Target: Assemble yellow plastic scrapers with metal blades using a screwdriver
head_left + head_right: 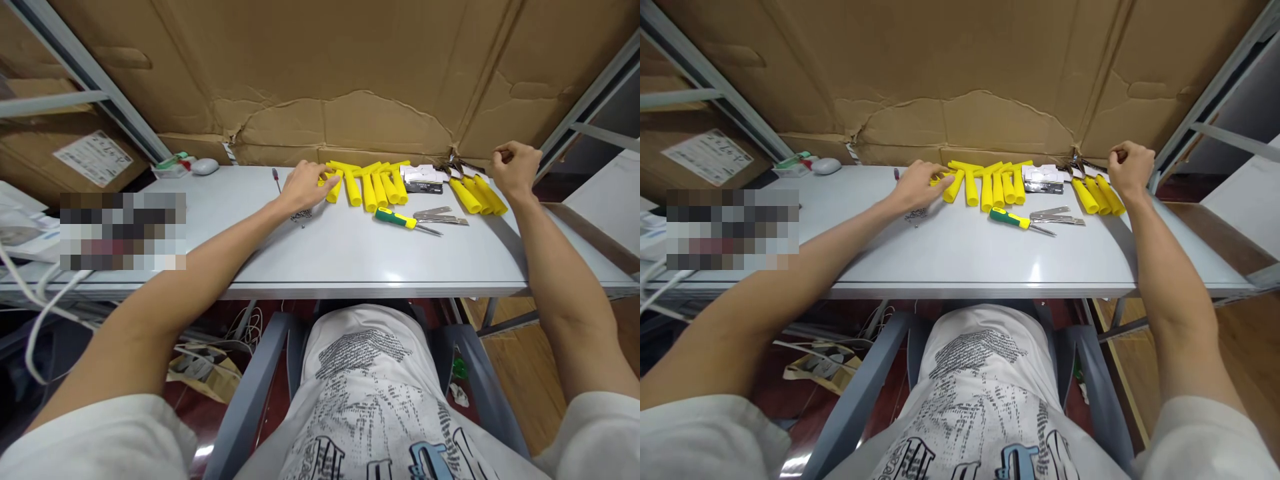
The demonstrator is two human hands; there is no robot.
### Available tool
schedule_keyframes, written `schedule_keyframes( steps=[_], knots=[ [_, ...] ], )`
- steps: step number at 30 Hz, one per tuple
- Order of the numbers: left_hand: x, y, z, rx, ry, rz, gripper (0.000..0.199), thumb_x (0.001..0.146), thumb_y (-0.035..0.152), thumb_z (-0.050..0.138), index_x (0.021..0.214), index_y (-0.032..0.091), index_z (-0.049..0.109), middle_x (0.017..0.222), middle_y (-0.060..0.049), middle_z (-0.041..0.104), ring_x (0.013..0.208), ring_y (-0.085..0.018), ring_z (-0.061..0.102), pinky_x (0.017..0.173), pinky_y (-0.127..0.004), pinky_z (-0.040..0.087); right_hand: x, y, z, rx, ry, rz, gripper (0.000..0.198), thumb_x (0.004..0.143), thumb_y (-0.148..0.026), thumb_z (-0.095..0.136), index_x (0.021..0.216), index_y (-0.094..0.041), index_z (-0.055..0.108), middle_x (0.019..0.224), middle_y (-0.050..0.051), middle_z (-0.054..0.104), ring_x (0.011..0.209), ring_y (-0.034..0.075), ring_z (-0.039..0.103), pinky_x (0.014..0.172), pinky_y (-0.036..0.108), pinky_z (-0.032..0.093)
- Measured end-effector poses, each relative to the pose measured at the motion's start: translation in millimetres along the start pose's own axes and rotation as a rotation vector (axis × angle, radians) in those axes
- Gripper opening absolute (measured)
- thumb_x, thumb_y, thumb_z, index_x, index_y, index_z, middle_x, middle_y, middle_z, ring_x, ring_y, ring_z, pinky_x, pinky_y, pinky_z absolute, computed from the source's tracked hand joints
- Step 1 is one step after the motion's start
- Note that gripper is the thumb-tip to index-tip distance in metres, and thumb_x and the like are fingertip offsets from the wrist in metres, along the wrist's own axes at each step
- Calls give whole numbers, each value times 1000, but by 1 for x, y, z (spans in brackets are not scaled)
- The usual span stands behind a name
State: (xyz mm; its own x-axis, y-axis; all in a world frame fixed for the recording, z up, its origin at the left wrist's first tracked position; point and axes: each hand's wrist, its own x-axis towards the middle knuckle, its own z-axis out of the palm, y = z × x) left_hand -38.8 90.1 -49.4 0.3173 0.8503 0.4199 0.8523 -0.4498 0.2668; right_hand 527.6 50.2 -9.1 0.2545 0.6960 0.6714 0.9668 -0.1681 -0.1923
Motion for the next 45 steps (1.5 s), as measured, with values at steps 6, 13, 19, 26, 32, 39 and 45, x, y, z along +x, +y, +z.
schedule_keyframes(
  steps=[6,13,19,26,32,39,45],
  knots=[
    [-10,17,8,22,-40,109,87,126,74,58,189,16,71,180,-25,77,175,-55,55,152,-78,45,-5,-13,-5,81,-13,74,38,121,-16,69,144,-15,98,136,18,99,120,29,94,112,38,71],
    [-15,36,12,98,-132,384,76,124,56,71,196,32,66,215,-14,41,183,-55,51,155,-81,43,-9,-17,-8,155,-74,67,35,122,-17,69,142,-15,98,138,22,98,117,30,91,112,40,67],
    [-17,48,13,148,-188,424,62,125,40,63,184,26,80,207,-13,56,168,-56,64,144,-81,53,-12,-19,-9,187,-119,42,33,120,-19,68,135,-19,98,135,19,99,114,29,88,112,41,67],
    [-18,52,14,72,-160,429,56,124,39,57,164,17,90,181,-22,81,163,-55,76,141,-80,54,-12,-19,-7,209,-137,22,29,116,-18,71,131,-20,97,131,15,99,112,28,88,109,38,67],
    [-18,52,15,15,-135,427,52,121,40,61,155,15,92,168,-23,88,159,-51,81,139,-70,61,-13,-21,-8,216,-140,26,24,115,-19,72,122,-24,94,130,13,99,112,28,87,110,39,67],
    [-20,52,15,-46,-43,370,53,120,32,62,160,14,90,170,-22,87,159,-47,83,143,-68,60,-15,-25,-12,242,-139,38,25,114,-20,71,124,-23,94,130,14,99,112,29,85,112,39,65],
    [-23,50,-3,-85,129,316,47,118,31,72,159,25,92,183,-12,81,156,-44,82,140,-70,59,-17,-31,-18,329,-92,51,26,116,-21,67,121,-23,93,134,17,98,114,30,85,115,42,64]
  ],
)
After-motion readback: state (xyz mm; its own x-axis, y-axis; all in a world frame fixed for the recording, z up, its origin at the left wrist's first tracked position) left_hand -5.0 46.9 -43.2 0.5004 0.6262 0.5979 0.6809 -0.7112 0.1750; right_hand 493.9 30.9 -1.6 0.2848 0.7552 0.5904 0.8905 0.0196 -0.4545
